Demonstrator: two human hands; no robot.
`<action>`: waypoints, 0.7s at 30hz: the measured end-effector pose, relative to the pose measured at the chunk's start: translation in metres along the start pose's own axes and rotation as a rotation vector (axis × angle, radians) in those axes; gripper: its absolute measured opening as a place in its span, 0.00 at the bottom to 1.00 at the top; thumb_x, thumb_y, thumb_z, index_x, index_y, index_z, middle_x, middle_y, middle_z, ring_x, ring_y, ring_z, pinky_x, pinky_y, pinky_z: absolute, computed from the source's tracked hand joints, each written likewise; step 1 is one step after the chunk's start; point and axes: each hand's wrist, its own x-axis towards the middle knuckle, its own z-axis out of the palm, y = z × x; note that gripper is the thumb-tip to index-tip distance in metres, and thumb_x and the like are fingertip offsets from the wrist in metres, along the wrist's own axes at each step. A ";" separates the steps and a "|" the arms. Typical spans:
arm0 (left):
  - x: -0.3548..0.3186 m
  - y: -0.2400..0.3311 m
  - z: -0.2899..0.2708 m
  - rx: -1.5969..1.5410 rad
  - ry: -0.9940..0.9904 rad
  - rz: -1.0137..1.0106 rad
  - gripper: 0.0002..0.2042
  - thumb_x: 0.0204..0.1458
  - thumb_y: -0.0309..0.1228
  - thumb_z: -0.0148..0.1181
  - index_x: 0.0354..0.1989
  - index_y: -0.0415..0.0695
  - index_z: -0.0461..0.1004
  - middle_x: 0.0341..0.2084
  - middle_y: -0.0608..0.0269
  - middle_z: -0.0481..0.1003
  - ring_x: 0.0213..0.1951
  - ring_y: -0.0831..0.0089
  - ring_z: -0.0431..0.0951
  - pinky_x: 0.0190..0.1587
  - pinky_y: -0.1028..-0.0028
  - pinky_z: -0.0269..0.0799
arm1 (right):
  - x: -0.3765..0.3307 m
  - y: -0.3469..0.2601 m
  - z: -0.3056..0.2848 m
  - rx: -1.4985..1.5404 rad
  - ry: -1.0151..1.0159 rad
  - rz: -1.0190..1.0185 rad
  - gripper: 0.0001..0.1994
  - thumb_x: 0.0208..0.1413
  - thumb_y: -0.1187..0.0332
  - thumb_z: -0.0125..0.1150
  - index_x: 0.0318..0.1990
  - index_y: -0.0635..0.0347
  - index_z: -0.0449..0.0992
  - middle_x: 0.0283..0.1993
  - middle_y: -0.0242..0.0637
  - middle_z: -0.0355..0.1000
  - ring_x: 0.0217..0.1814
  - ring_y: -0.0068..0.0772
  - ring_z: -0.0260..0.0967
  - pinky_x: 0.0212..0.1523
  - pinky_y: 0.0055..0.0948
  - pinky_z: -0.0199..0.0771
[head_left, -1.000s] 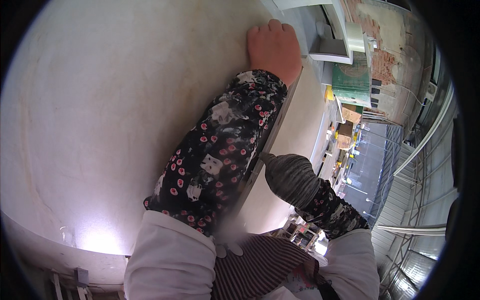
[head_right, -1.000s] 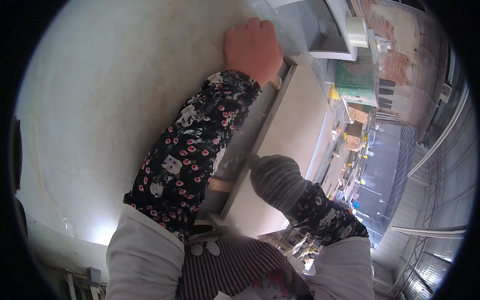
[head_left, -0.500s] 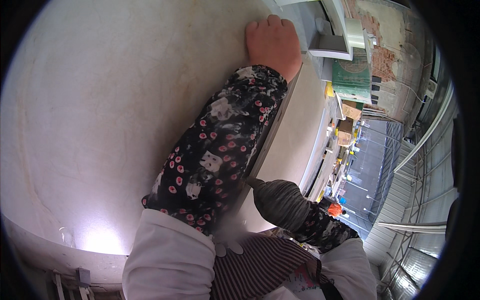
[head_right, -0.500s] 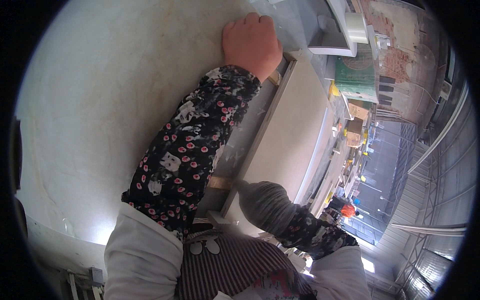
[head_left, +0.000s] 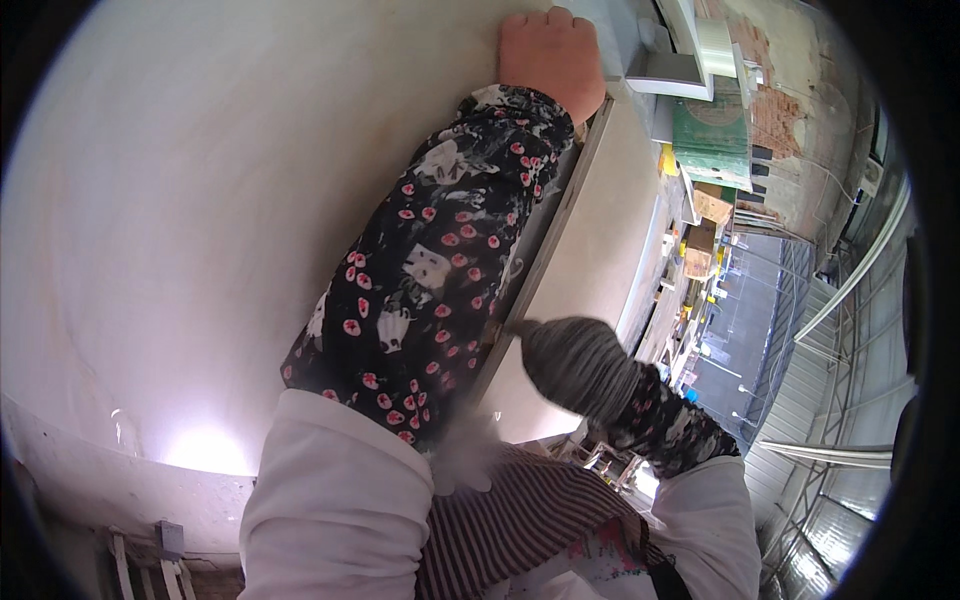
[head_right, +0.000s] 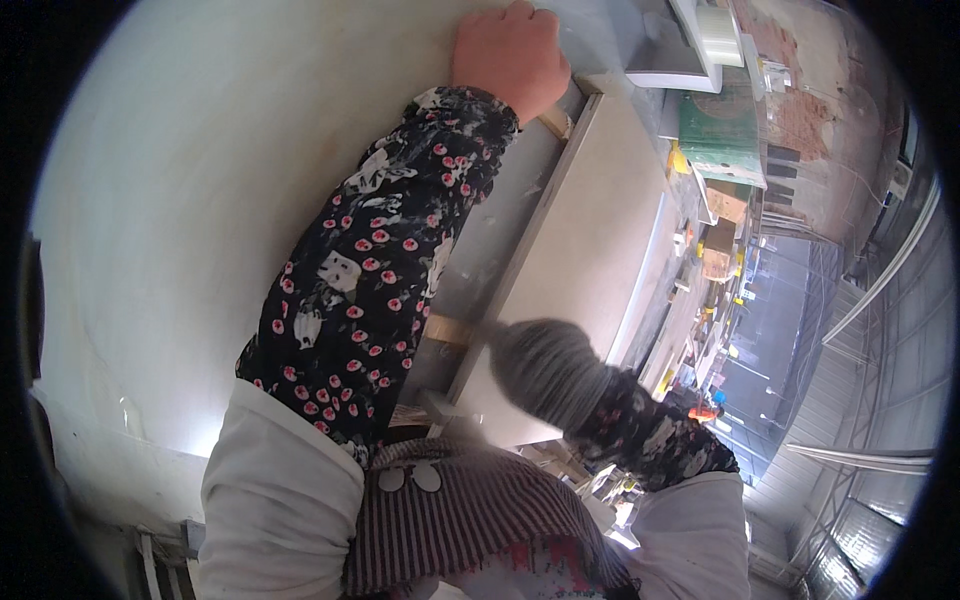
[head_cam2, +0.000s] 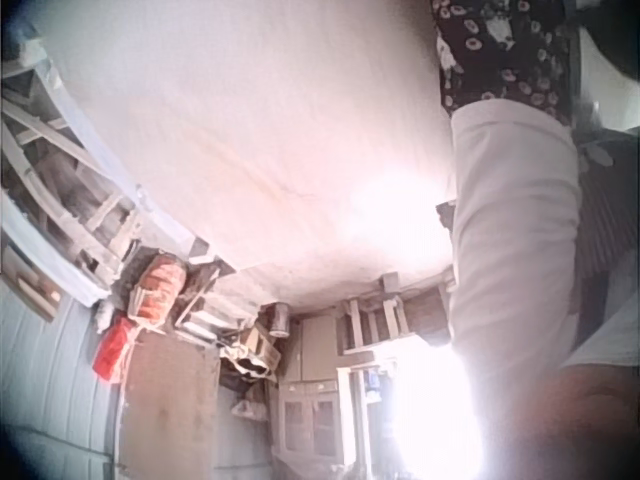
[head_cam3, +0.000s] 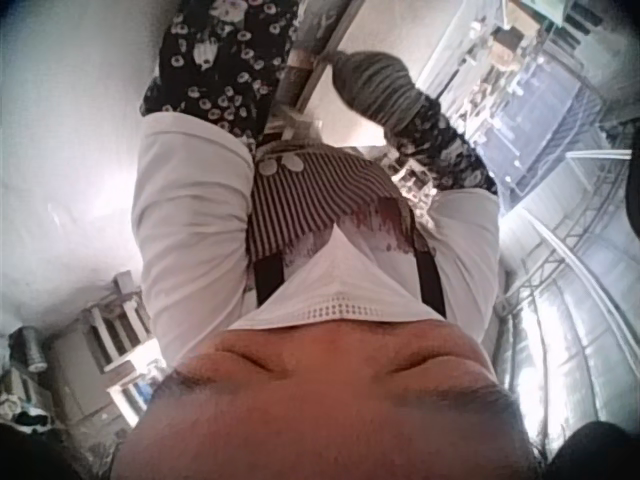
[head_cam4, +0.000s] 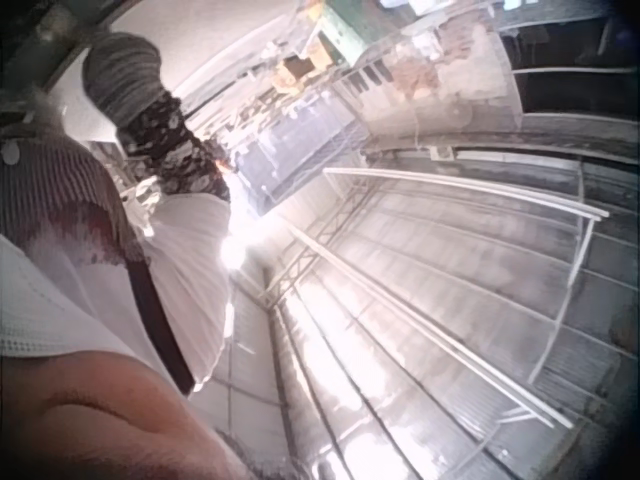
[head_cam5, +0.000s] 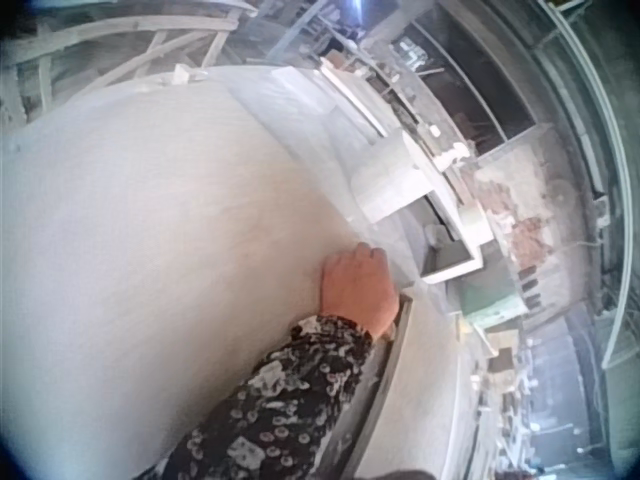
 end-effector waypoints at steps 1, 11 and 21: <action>-0.002 -0.001 0.007 0.045 0.190 0.074 0.18 0.52 0.33 0.55 0.52 0.46 0.74 0.54 0.51 0.71 0.53 0.55 0.74 0.59 0.59 0.63 | -0.001 -0.001 -0.001 -0.055 -0.121 0.082 0.17 0.59 0.73 0.54 0.55 0.70 0.72 0.37 0.42 0.77 0.39 0.42 0.77 0.36 0.35 0.78; -0.037 -0.026 0.027 0.154 0.395 0.377 0.13 0.53 0.35 0.59 0.45 0.46 0.77 0.40 0.61 0.77 0.47 0.61 0.77 0.51 0.58 0.72 | -0.005 -0.031 0.009 0.265 0.092 0.232 0.20 0.54 0.71 0.57 0.54 0.72 0.71 0.24 0.46 0.74 0.25 0.48 0.75 0.26 0.41 0.75; -0.032 -0.019 0.033 0.059 0.341 0.332 0.12 0.53 0.34 0.59 0.44 0.46 0.78 0.42 0.61 0.77 0.50 0.61 0.76 0.55 0.58 0.69 | -0.021 -0.040 0.025 0.361 0.014 0.240 0.29 0.54 0.74 0.60 0.63 0.74 0.63 0.29 0.41 0.75 0.29 0.39 0.74 0.28 0.36 0.74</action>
